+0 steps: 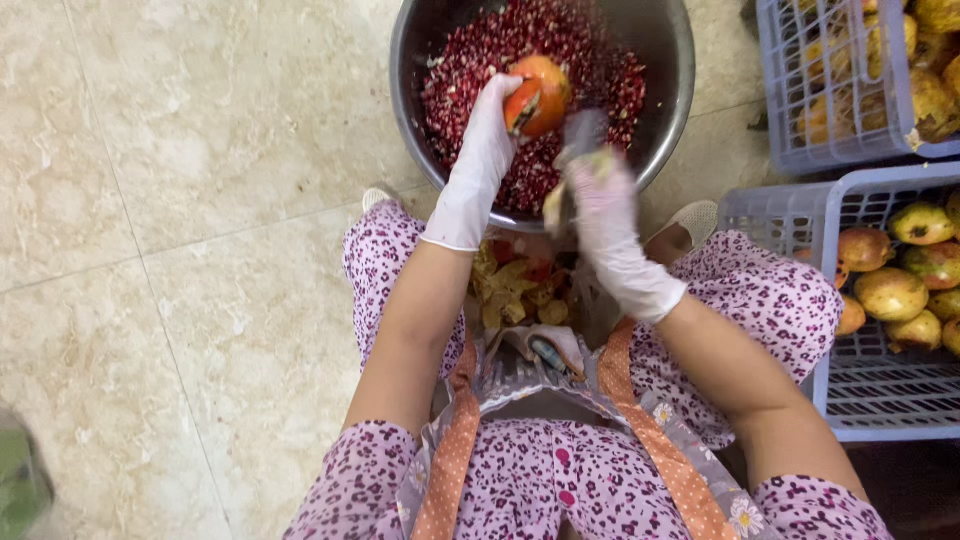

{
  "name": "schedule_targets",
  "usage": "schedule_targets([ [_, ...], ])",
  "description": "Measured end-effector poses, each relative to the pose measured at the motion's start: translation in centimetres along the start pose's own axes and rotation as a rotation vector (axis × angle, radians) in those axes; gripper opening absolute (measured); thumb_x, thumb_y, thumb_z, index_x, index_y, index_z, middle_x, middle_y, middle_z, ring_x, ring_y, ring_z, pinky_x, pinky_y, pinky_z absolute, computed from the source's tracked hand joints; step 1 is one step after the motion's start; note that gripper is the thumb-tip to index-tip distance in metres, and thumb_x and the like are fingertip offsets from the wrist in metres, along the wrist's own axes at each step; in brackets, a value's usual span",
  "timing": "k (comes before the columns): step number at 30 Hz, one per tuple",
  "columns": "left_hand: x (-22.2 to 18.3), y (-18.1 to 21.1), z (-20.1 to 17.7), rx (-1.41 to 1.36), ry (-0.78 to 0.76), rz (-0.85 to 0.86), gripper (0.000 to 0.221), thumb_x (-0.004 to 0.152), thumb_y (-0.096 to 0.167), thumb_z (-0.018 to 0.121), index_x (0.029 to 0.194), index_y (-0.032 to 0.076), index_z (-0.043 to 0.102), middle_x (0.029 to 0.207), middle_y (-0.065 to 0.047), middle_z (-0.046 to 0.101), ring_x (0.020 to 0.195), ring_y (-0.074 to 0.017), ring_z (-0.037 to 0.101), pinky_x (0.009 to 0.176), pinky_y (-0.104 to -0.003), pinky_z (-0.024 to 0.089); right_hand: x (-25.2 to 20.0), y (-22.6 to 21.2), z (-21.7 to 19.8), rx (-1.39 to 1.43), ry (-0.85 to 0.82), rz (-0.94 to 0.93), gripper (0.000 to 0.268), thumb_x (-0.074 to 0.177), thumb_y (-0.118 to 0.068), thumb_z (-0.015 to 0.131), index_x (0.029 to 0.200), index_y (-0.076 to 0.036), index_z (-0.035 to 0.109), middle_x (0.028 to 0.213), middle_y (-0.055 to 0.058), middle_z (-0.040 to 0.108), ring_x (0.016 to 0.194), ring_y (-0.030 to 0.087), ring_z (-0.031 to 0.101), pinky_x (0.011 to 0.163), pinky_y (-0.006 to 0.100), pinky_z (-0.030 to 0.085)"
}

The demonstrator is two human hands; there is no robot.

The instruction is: The person sits on the floor and uses a knife to cut and separate pomegranate arils from the rind. They place the arils into a metal bowl and discard the rind into a plastic bag between their legs. The process is repeated with multiple pomegranates.

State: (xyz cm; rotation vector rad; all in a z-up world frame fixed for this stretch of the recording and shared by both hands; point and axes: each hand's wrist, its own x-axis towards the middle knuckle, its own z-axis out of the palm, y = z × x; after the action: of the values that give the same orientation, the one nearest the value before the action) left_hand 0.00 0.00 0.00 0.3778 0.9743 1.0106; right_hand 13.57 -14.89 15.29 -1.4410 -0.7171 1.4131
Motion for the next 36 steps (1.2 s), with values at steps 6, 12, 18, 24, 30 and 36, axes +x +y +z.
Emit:
schedule_targets([
  [6, -2.8, 2.3, 1.1, -0.136, -0.012, -0.039, 0.025, 0.092, 0.028, 0.058, 0.109, 0.01, 0.057, 0.109, -0.011, 0.068, 0.097, -0.0253, 0.069, 0.084, -0.051, 0.063, -0.9, 0.9, -2.0, -0.056, -0.019, -0.515, 0.027, 0.116, -0.028, 0.05, 0.117, -0.001, 0.053, 0.075, 0.008, 0.067, 0.06, 0.015, 0.069, 0.05, 0.029, 0.057],
  [12, -3.2, 3.2, 0.9, -0.135, 0.06, -0.233, 0.041, 0.097, 0.046, 0.062, 0.11, 0.008, 0.065, 0.093, -0.009, 0.074, 0.081, -0.0224, 0.07, 0.074, -0.041, 0.06, 1.1, 1.2, -0.9, -0.143, 0.025, 0.126, 0.025, 0.108, -0.025, 0.052, 0.11, -0.001, 0.058, 0.07, 0.007, 0.067, 0.046, 0.013, 0.058, 0.038, 0.028, 0.049],
  [18, -5.8, 4.7, 0.9, -0.356, -0.26, -0.297, 0.067, 0.09, 0.067, 0.05, 0.091, 0.003, 0.069, 0.089, -0.02, 0.077, 0.061, -0.0214, 0.068, 0.049, -0.029, 0.055, 1.0, -0.4, -2.6, -0.092, -0.098, -0.087, 0.014, 0.109, -0.014, 0.054, 0.116, -0.002, 0.052, 0.082, 0.011, 0.072, 0.062, 0.015, 0.069, 0.048, 0.024, 0.055],
  [24, -9.4, 6.6, 2.6, -0.261, -0.602, -0.256, 0.046, 0.106, 0.046, 0.05, 0.112, 0.005, 0.072, 0.13, -0.024, 0.069, 0.1, -0.0307, 0.072, 0.085, -0.043, 0.058, 1.1, -0.5, -3.8, 0.046, -0.104, -0.325, 0.017, 0.106, -0.003, 0.059, 0.117, -0.006, 0.046, 0.116, 0.015, 0.073, 0.097, 0.018, 0.074, 0.083, 0.028, 0.063],
  [30, -11.9, 7.6, 2.9, -0.092, -0.774, -0.141, 0.052, 0.1, 0.043, 0.052, 0.125, 0.001, 0.069, 0.165, -0.006, 0.041, 0.15, -0.0334, 0.047, 0.12, -0.053, 0.043, 2.5, 0.5, -4.8, 0.043, -0.097, -0.563, 0.017, 0.112, 0.004, 0.063, 0.119, -0.003, 0.05, 0.128, 0.016, 0.07, 0.121, 0.022, 0.07, 0.112, 0.036, 0.059],
  [36, -12.1, 7.1, 2.4, 0.109, -0.63, -0.151, 0.049, 0.109, 0.035, 0.048, 0.14, 0.001, 0.065, 0.125, -0.013, 0.073, 0.091, -0.0177, 0.069, 0.069, -0.029, 0.051, 1.1, -0.8, -4.7, -0.06, -0.085, -0.413, 0.015, 0.109, -0.005, 0.06, 0.116, -0.008, 0.047, 0.105, 0.013, 0.075, 0.093, 0.021, 0.074, 0.086, 0.033, 0.064],
])
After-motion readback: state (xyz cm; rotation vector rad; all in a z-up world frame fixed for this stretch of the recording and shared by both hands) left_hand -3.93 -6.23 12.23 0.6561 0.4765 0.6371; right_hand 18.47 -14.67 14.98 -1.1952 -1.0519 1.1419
